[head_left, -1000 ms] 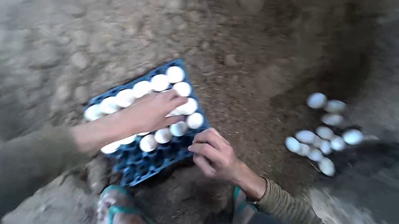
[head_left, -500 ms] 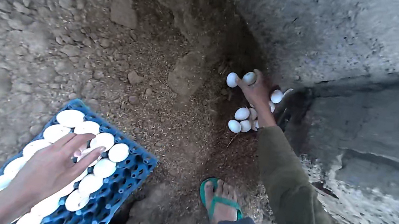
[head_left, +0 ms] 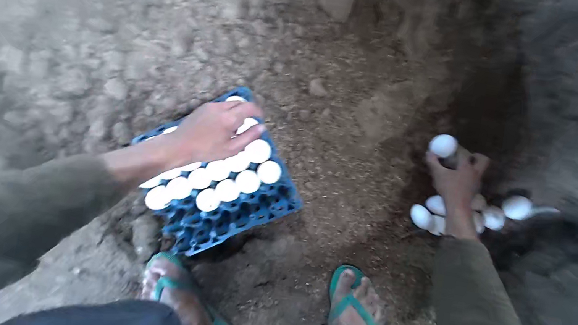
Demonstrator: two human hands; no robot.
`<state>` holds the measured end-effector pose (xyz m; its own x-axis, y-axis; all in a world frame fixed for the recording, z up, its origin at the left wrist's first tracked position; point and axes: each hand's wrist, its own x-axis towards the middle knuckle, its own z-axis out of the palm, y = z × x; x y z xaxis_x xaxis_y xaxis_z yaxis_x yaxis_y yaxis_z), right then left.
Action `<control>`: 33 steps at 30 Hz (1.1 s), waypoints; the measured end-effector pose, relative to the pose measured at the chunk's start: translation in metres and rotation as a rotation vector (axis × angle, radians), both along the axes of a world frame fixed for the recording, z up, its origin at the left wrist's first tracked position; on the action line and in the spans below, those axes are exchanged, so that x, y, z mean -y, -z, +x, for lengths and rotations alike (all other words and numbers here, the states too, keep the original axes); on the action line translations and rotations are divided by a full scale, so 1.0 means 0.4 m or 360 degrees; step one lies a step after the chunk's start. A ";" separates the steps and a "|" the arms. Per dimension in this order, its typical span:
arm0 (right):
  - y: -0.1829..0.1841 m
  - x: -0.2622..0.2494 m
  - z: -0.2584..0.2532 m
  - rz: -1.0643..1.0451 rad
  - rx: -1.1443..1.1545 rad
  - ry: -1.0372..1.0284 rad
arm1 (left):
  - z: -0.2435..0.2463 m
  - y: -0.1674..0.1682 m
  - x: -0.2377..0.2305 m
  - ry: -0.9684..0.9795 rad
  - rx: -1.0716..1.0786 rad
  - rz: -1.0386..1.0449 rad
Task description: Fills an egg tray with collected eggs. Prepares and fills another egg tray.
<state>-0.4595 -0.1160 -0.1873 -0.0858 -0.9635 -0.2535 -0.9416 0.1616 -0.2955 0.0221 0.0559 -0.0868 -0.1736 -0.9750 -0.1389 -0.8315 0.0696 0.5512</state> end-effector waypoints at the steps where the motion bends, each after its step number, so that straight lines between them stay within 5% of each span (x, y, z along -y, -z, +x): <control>1: -0.004 0.002 0.011 0.0026 0.0013 -0.0009 | 0.004 0.002 0.005 0.0012 -0.0026 -0.0020; 17: -0.067 0.074 0.119 0.0191 -0.0115 0.0118 | 0.053 -0.036 0.042 0.0051 -0.0074 -0.0170; 22: -0.086 0.040 0.125 -0.0121 0.0447 0.0371 | 0.018 -0.051 0.046 0.0043 -0.0264 -0.0270; 26: -0.191 -0.092 0.230 -0.0133 0.1164 -0.0104 | -0.044 -0.107 0.020 0.0062 -0.0538 0.0028; 30: -0.257 -0.266 0.451 0.0232 0.1373 -0.0725 | -0.109 -0.102 -0.015 0.0097 -0.0917 0.0136; 33: -0.254 -0.359 0.579 0.0415 0.1430 -0.1021 | -0.098 -0.110 -0.055 0.0141 -0.0893 0.0173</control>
<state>-0.2277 0.0277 -0.0859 0.7193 -0.6727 -0.1734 -0.3365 -0.1191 -0.9341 -0.0171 0.0779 -0.0427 -0.3300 -0.9386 -0.1003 -0.4035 0.0442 0.9139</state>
